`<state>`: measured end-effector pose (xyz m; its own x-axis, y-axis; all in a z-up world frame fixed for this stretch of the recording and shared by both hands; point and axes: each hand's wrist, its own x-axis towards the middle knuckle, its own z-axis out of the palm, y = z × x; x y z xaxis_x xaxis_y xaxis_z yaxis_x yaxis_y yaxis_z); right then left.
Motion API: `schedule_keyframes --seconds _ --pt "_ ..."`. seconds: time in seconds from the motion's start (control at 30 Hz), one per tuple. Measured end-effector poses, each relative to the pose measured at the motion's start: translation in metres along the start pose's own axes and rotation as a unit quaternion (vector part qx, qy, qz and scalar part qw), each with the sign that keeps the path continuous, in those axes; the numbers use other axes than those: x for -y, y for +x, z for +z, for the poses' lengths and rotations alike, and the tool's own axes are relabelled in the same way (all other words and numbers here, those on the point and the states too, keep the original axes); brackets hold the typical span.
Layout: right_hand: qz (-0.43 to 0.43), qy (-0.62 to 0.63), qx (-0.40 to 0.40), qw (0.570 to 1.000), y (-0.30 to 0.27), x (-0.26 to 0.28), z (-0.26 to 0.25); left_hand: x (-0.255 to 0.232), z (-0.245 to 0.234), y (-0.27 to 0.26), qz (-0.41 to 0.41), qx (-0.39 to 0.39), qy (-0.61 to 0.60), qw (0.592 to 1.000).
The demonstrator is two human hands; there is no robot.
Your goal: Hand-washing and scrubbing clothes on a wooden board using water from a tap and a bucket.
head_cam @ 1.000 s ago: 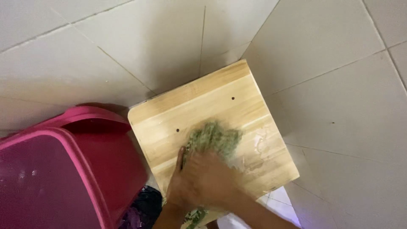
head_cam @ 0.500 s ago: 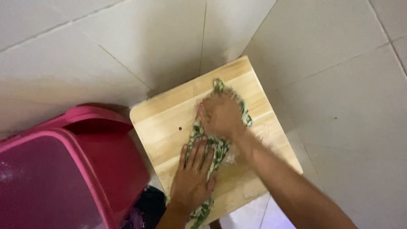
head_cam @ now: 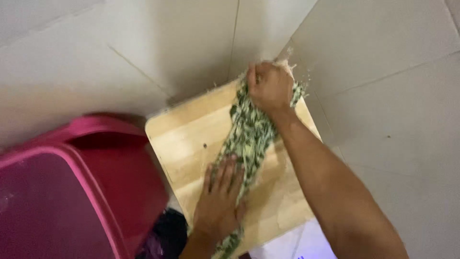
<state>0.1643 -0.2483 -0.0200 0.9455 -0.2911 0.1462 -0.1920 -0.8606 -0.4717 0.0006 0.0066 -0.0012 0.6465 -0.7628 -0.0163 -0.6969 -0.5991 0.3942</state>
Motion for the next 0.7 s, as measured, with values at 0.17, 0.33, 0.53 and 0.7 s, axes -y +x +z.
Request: schedule_keyframes --seconds 0.17,0.33,0.53,0.7 --pt "-0.136 0.106 -0.035 0.984 -0.031 0.018 -0.007 -0.001 -0.003 0.004 -0.019 0.007 -0.017 1.0" --pt "-0.353 0.139 0.132 0.916 -0.166 0.077 -0.021 -0.004 -0.023 0.014 -0.07 0.145 -0.06 0.985" --pt "-0.326 -0.06 0.408 0.851 -0.108 0.034 -0.001 0.003 -0.001 0.009 -0.096 0.282 -0.069 0.952" --pt "-0.022 -0.047 0.062 0.997 0.006 -0.023 0.003 0.002 0.0 0.0 -0.01 -0.001 -0.007 1.0"
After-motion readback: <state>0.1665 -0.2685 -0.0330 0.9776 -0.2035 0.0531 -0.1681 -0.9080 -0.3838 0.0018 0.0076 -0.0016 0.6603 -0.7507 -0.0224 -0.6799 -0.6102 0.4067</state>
